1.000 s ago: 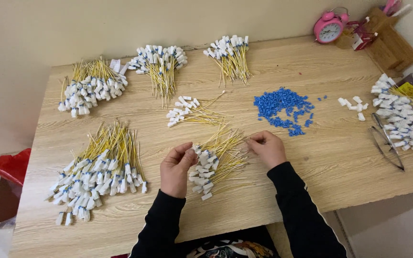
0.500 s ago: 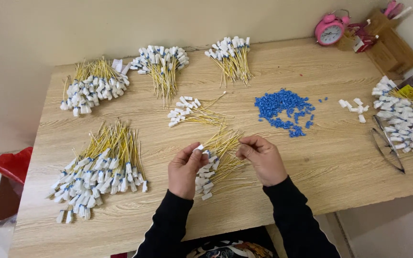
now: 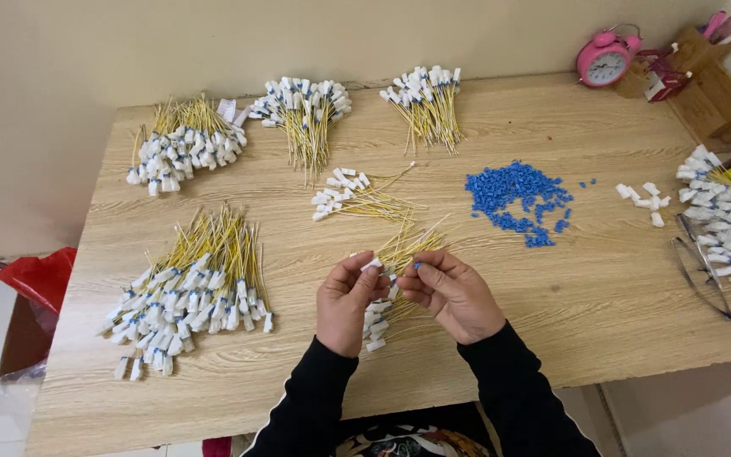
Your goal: Assembling small plastic components onto thin yellow wires at a workbench
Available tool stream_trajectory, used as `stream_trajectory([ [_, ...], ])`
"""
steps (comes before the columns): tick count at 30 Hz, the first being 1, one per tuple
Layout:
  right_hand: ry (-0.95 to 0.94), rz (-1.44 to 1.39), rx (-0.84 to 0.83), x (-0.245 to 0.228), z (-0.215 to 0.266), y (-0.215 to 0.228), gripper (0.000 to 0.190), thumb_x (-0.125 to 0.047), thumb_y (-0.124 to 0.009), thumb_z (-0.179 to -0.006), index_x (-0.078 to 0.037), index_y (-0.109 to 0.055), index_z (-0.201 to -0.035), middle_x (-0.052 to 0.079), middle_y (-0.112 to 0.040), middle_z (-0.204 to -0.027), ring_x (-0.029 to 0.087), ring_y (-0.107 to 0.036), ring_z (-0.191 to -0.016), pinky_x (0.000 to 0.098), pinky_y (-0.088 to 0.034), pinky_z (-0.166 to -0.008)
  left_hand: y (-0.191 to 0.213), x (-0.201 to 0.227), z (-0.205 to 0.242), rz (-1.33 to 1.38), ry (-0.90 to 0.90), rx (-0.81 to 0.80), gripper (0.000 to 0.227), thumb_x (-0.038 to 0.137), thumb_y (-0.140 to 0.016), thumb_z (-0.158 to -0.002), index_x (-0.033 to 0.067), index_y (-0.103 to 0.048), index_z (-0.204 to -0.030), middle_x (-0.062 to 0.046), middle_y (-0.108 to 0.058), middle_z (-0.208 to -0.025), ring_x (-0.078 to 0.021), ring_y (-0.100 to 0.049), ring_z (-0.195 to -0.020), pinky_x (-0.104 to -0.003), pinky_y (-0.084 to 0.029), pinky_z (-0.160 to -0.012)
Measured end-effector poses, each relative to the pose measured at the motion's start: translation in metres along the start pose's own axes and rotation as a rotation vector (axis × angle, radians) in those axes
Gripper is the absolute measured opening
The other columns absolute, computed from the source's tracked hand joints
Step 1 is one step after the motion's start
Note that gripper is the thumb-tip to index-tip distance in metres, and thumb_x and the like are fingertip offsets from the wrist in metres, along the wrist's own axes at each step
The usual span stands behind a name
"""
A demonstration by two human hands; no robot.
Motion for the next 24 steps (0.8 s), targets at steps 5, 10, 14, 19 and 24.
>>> stream_trajectory([
  [5, 0.028, 0.005, -0.02, -0.001, 0.0, -0.004, 0.017, -0.004, -0.056, -0.093, -0.007, -0.063, -0.108, 0.015, -0.072, -0.098, 0.024, -0.072, -0.09, 0.0343, -0.062, -0.078, 0.0, -0.003, 0.0, -0.014, 0.007, -0.015, 0.025, 0.006, -0.065, -0.09, 0.001, -0.065, -0.114, -0.014, -0.07, -0.089, -0.0195, -0.071, -0.075, -0.03, -0.063, -0.067],
  [10, 0.062, 0.028, -0.011, -0.005, 0.003, -0.007, 0.015, -0.004, -0.057, -0.093, -0.005, -0.062, -0.107, 0.016, -0.072, -0.097, 0.025, -0.072, -0.089, 0.034, -0.062, -0.078, -0.003, -0.001, 0.003, -0.013, 0.008, -0.018, 0.025, 0.005, -0.064, -0.09, 0.0011, -0.065, -0.115, -0.013, -0.07, -0.09, -0.0198, -0.072, -0.076, -0.031, -0.063, -0.068],
  [14, 0.122, 0.071, 0.015, -0.004, 0.0, 0.003, 0.015, -0.002, -0.058, -0.092, -0.004, -0.062, -0.106, 0.016, -0.071, -0.097, 0.024, -0.072, -0.087, 0.0332, -0.061, -0.077, -0.007, 0.001, 0.005, -0.018, 0.011, -0.028, 0.024, 0.006, -0.064, -0.09, 0.0011, -0.065, -0.113, -0.013, -0.07, -0.09, -0.0202, -0.072, -0.076, -0.031, -0.063, -0.068],
  [19, 0.184, 0.127, 0.043, -0.007, -0.001, 0.003, 0.015, 0.001, -0.06, -0.09, -0.003, -0.061, -0.105, 0.014, -0.069, -0.094, 0.022, -0.071, -0.083, 0.0306, -0.061, -0.074, -0.008, -0.001, 0.006, -0.028, 0.001, -0.043, 0.025, 0.004, -0.063, -0.09, 0.0005, -0.064, -0.115, -0.012, -0.069, -0.09, -0.0195, -0.072, -0.077, -0.03, -0.063, -0.069],
  [24, 0.24, 0.185, 0.079, -0.009, -0.002, 0.007, 0.018, 0.002, -0.063, -0.088, -0.002, -0.057, -0.104, 0.017, -0.069, -0.091, 0.024, -0.071, -0.079, 0.0324, -0.062, -0.07, -0.009, 0.001, 0.006, -0.048, -0.024, -0.04, 0.028, 0.005, -0.064, -0.09, -0.0003, -0.062, -0.118, -0.013, -0.069, -0.09, -0.02, -0.072, -0.078, -0.031, -0.063, -0.069],
])
Point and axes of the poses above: each hand's wrist, its own z-axis away from the middle knuckle, its own y-axis out of the back of the hand, x = y × z, the point moved 8 cm from there along -z, towards the middle knuckle
